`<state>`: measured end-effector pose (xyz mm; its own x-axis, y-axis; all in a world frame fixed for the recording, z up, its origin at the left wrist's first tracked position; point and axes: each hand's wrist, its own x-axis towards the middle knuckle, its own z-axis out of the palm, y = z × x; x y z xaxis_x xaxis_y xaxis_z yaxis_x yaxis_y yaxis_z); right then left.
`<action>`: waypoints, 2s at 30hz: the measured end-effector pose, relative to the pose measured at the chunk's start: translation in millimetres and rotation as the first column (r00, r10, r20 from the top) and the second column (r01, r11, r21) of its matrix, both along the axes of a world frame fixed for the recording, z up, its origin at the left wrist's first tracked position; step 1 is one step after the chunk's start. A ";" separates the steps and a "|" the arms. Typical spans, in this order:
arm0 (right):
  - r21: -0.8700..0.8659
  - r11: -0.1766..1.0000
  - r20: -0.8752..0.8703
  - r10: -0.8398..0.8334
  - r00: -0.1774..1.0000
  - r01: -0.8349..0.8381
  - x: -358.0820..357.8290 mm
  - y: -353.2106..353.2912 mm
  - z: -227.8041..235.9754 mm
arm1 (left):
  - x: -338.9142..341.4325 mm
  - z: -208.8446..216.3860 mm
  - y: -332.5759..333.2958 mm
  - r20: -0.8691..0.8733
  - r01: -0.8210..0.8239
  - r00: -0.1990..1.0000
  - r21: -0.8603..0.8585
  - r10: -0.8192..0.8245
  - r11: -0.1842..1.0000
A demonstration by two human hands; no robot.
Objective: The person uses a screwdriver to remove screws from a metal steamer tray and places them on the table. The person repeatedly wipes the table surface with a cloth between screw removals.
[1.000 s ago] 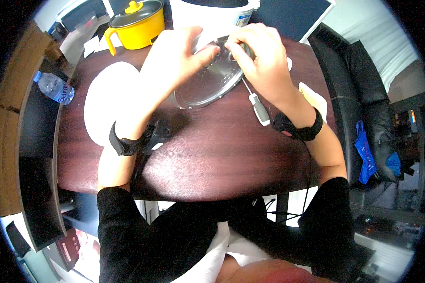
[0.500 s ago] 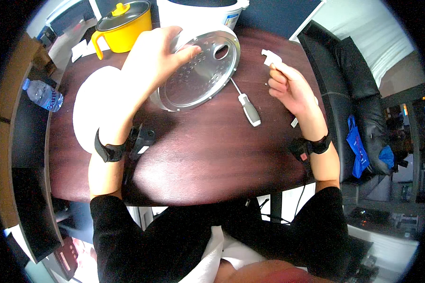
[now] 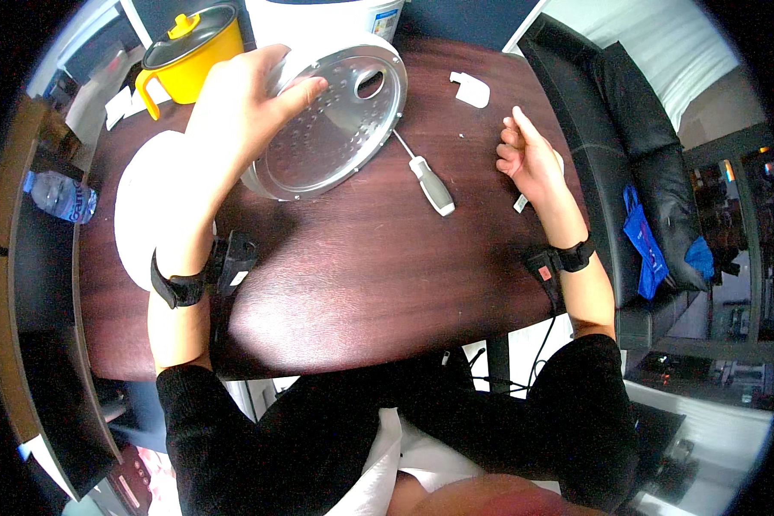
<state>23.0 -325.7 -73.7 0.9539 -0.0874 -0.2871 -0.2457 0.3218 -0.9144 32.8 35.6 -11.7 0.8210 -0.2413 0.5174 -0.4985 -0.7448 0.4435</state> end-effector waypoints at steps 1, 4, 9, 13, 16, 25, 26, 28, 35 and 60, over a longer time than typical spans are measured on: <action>0.012 1.000 -0.004 -0.013 1.000 0.013 -0.7 1.6 1.1 | 0.0 -1.1 0.4 -0.006 0.003 1.000 -0.012 -0.003 1.000; 0.026 1.000 -0.006 -0.006 1.000 0.007 0.2 -0.9 -1.1 | 1.2 -1.6 1.1 0.013 0.004 1.000 0.014 -0.004 1.000; -0.021 1.000 0.088 0.025 0.996 -0.023 5.4 -19.7 -12.6 | 0.9 -0.5 -0.7 0.039 0.005 0.999 0.030 -0.006 1.000; -0.346 0.934 0.136 0.149 0.979 -0.094 13.9 -20.3 -12.0 | -2.6 -0.7 -0.2 0.105 -0.013 0.994 0.026 0.011 1.000; -0.716 0.678 0.113 0.352 0.929 -0.170 18.2 -13.3 -17.5 | -1.5 -3.2 0.0 0.135 -0.018 0.991 0.033 0.013 0.999; -0.984 0.174 0.100 0.751 0.653 -0.049 19.5 30.0 -24.5 | 2.1 -3.3 3.4 0.066 0.007 0.998 0.045 -0.010 0.999; -0.977 0.173 0.036 0.708 0.706 -0.123 18.4 36.6 -23.1 | 2.2 -3.8 4.1 0.071 0.008 0.997 0.049 -0.011 0.999; -0.947 0.183 -0.102 0.610 0.786 -0.264 10.6 49.8 -16.2 | 3.0 -4.8 5.0 0.086 0.012 0.996 0.055 -0.017 0.998; -0.913 0.097 -0.265 0.597 0.757 -0.397 -5.6 61.0 -29.6 | 1.5 -3.0 -0.7 0.104 0.030 0.994 0.036 -0.033 0.999; -0.214 0.882 0.157 0.455 0.877 -0.419 -28.7 47.5 12.2 | -5.3 -1.1 -8.4 0.140 0.061 0.988 0.071 -0.071 0.996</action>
<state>-5.7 -278.2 -61.5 0.9408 0.3214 -0.1080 -0.1342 0.0607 -0.9891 27.5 27.1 -12.8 0.7212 -0.3301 0.6091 -0.6021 -0.7335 0.3154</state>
